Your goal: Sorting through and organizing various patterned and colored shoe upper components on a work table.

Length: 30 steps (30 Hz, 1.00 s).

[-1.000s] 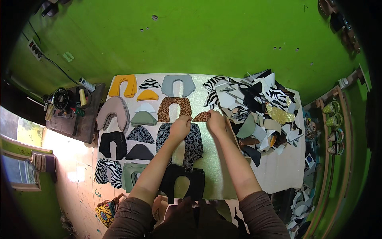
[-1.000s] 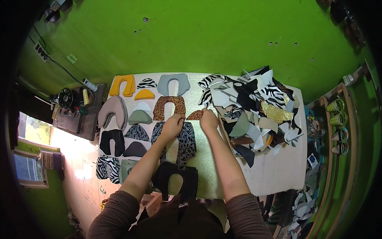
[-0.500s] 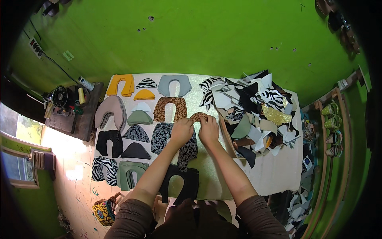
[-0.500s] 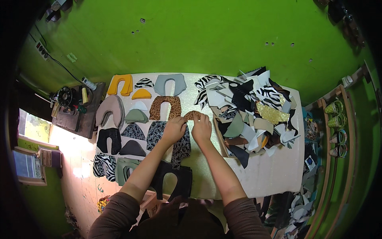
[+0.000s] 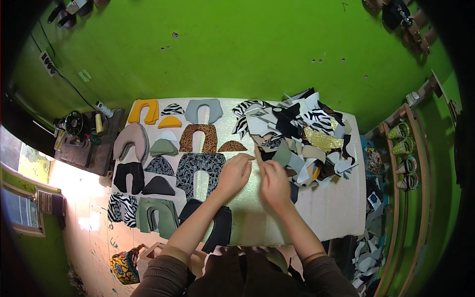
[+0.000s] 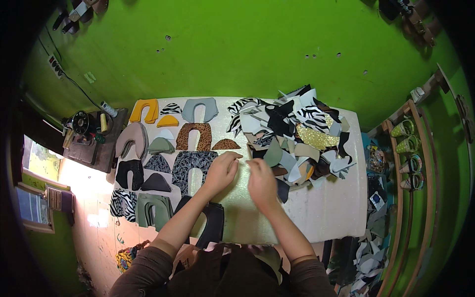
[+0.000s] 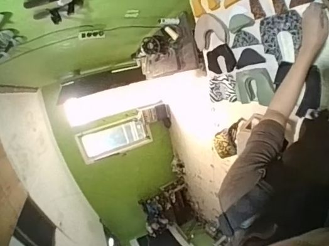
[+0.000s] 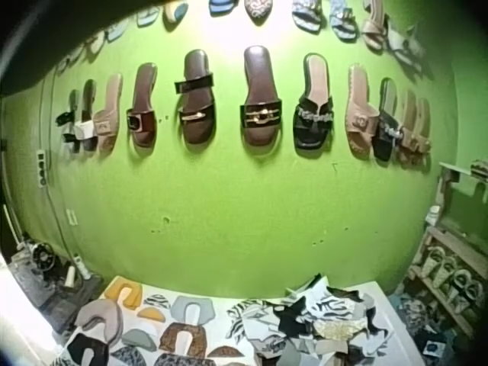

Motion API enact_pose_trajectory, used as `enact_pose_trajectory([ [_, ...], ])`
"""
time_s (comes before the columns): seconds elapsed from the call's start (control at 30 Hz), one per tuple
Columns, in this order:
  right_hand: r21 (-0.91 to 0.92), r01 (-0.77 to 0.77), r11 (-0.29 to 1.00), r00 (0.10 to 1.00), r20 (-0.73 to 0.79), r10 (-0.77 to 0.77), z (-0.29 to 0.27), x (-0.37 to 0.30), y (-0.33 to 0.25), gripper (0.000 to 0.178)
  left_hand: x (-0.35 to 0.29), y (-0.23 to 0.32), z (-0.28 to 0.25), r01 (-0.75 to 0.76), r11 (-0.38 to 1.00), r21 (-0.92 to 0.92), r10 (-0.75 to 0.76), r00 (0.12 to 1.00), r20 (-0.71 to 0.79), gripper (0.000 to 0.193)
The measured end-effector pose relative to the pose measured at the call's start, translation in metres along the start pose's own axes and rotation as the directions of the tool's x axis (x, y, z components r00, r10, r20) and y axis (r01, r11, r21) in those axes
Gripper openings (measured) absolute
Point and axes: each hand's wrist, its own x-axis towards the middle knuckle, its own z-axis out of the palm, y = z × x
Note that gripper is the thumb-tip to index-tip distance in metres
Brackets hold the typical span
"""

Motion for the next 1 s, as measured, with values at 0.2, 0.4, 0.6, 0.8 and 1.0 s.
enact_pose_trajectory([
  [0.2,-0.378,0.148,0.914,0.976,0.203,-0.074,-0.042,0.003,0.072,0.020,0.001,0.025,0.029,-0.072,0.997,0.023,0.071,0.996,0.061,0.017],
  [0.4,-0.440,0.382,0.812,0.893,0.403,-0.202,-0.043,-0.004,0.095,0.018,-0.001,0.032,0.047,-0.097,0.994,0.059,0.093,0.994,0.066,0.016],
  [0.6,-0.126,0.173,0.977,0.973,0.174,-0.149,-0.061,0.003,0.092,0.010,-0.002,0.044,0.041,-0.055,0.998,-0.013,0.055,0.998,0.001,0.017],
  [0.8,-0.328,0.327,0.886,0.941,0.030,-0.336,-0.085,0.013,0.081,0.010,0.001,0.049,0.038,0.380,0.864,-0.329,-0.354,0.925,0.140,0.030],
  [1.0,-0.364,0.362,0.858,0.893,-0.130,-0.432,-0.091,0.012,0.070,0.017,-0.002,0.047,0.045,0.270,0.938,-0.216,-0.265,0.963,0.053,0.033],
])
